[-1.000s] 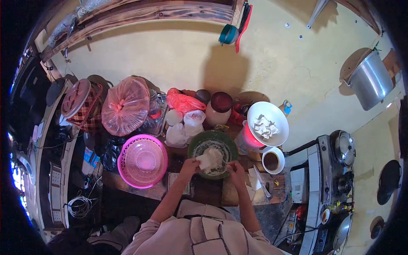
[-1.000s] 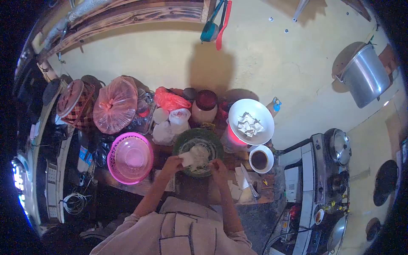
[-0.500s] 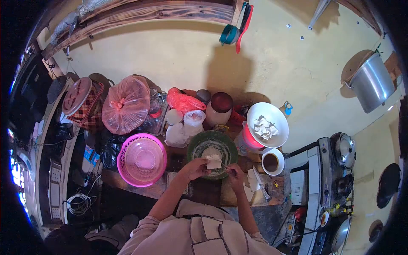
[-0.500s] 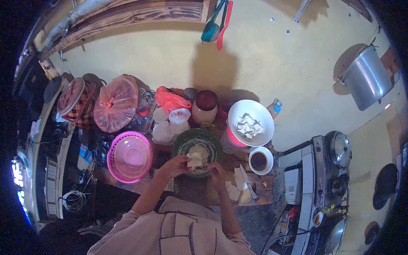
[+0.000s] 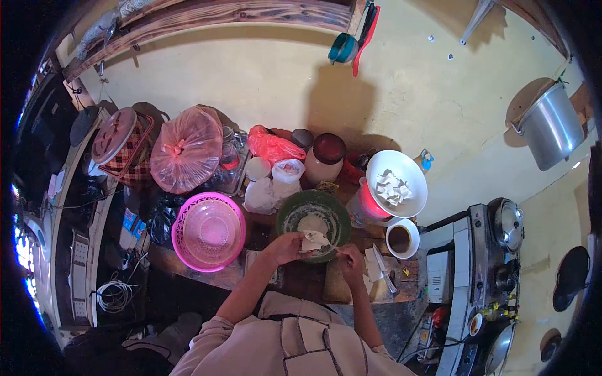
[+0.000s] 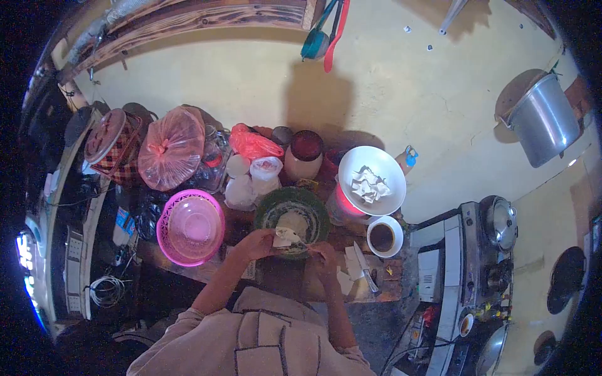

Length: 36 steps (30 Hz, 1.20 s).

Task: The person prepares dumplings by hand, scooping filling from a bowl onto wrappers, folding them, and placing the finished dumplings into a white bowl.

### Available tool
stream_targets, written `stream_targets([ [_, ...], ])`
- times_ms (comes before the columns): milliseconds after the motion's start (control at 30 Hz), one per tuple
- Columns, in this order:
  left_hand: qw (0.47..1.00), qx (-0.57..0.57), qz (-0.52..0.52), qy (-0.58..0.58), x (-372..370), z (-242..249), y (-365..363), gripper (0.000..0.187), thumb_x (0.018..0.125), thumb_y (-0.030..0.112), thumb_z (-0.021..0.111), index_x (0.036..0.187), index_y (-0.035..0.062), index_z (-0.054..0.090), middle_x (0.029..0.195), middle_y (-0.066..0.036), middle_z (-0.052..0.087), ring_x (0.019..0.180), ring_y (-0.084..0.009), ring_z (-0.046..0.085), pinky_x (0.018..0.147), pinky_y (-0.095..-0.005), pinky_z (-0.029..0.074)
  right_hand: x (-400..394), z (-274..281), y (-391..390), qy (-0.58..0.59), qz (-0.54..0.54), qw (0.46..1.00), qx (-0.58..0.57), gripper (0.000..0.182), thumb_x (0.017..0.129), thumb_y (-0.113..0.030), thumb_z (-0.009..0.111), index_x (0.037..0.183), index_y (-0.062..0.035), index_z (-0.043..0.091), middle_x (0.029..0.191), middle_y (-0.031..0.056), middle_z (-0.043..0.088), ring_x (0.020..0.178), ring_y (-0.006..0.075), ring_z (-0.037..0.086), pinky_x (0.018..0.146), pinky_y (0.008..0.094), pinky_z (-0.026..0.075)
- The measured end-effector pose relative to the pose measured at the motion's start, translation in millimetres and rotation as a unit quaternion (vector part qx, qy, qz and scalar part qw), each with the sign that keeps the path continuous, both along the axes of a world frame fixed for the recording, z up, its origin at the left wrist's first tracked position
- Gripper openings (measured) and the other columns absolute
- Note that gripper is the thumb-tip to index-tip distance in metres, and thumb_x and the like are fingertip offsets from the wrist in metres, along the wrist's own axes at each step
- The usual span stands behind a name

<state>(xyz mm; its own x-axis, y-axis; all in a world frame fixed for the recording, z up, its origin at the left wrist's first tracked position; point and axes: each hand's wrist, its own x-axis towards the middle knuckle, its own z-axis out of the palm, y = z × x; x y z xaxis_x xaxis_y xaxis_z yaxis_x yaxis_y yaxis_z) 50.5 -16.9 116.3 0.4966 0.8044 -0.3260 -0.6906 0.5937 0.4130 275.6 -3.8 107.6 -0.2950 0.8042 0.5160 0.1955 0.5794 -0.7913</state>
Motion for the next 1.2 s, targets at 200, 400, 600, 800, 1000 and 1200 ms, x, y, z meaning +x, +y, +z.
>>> stream_targets([
  [200,0.999,-0.012,0.032,0.016,4.5,-5.5,-0.4,0.036,0.084,0.02,0.043,0.114,0.0007,0.044,0.11,-0.012,0.053,0.099,-0.0223,0.052,0.083,-0.0382,0.044,5.8,-2.6,-2.1,-0.043,-0.048,0.996,0.068,0.012,0.069,0.004,0.06,0.077,-0.0029,0.055,0.075,0.0088,0.054,0.072,0.0228,0.053,0.062,0.0304,0.042],
  [400,0.999,0.0,0.015,0.032,2.3,-5.0,-0.7,0.036,0.086,0.018,0.04,0.115,-0.0023,0.041,0.113,-0.013,0.05,0.102,-0.0228,0.05,0.086,-0.0391,0.042,6.4,20.1,-7.6,-0.09,-0.069,0.991,0.068,0.014,0.067,0.004,0.06,0.077,-0.0048,0.056,0.071,0.0079,0.053,0.067,0.0217,0.051,0.06,0.0319,0.041],
  [600,1.0,0.009,0.016,0.012,0.6,-12.5,-2.2,0.038,0.086,0.02,0.04,0.117,-0.0034,0.039,0.115,-0.014,0.048,0.102,-0.0239,0.05,0.089,-0.0375,0.04,10.2,38.1,-7.7,-0.123,-0.071,0.983,0.117,0.017,0.065,0.002,0.06,0.079,-0.0068,0.059,0.07,0.007,0.054,0.066,0.0219,0.051,0.058,0.0318,0.039],
  [800,0.999,-0.009,0.044,0.001,-2.0,-14.7,-2.9,0.039,0.084,0.02,0.044,0.115,-0.0035,0.041,0.112,-0.014,0.05,0.1,-0.0236,0.051,0.087,-0.036,0.041,19.2,49.6,-7.9,-0.177,-0.077,0.973,0.123,0.016,0.065,-0.006,0.062,0.08,-0.0117,0.062,0.071,0.0051,0.054,0.067,0.0225,0.051,0.06,0.034,0.037],
  [1000,0.998,0.0,0.059,0.007,-6.5,-15.8,-1.5,0.037,0.083,0.021,0.047,0.111,-0.0033,0.044,0.108,-0.013,0.053,0.097,-0.0223,0.053,0.084,-0.0347,0.043,24.8,75.1,-7.3,-0.218,-0.068,0.959,0.165,0.016,0.066,-0.005,0.061,0.081,-0.0114,0.06,0.069,0.0044,0.053,0.064,0.0225,0.049,0.058,0.0341,0.036],
  [1200,0.995,0.047,0.089,0.022,-13.6,-27.3,0.7,0.035,0.085,0.021,0.045,0.111,-0.0025,0.045,0.104,-0.012,0.055,0.092,-0.0213,0.055,0.075,-0.0321,0.046,45.4,61.4,-1.9,-0.236,-0.142,0.949,0.154,0.012,0.07,-0.009,0.058,0.082,-0.0105,0.059,0.072,0.0067,0.053,0.066,0.0243,0.049,0.059,0.0369,0.037],
])
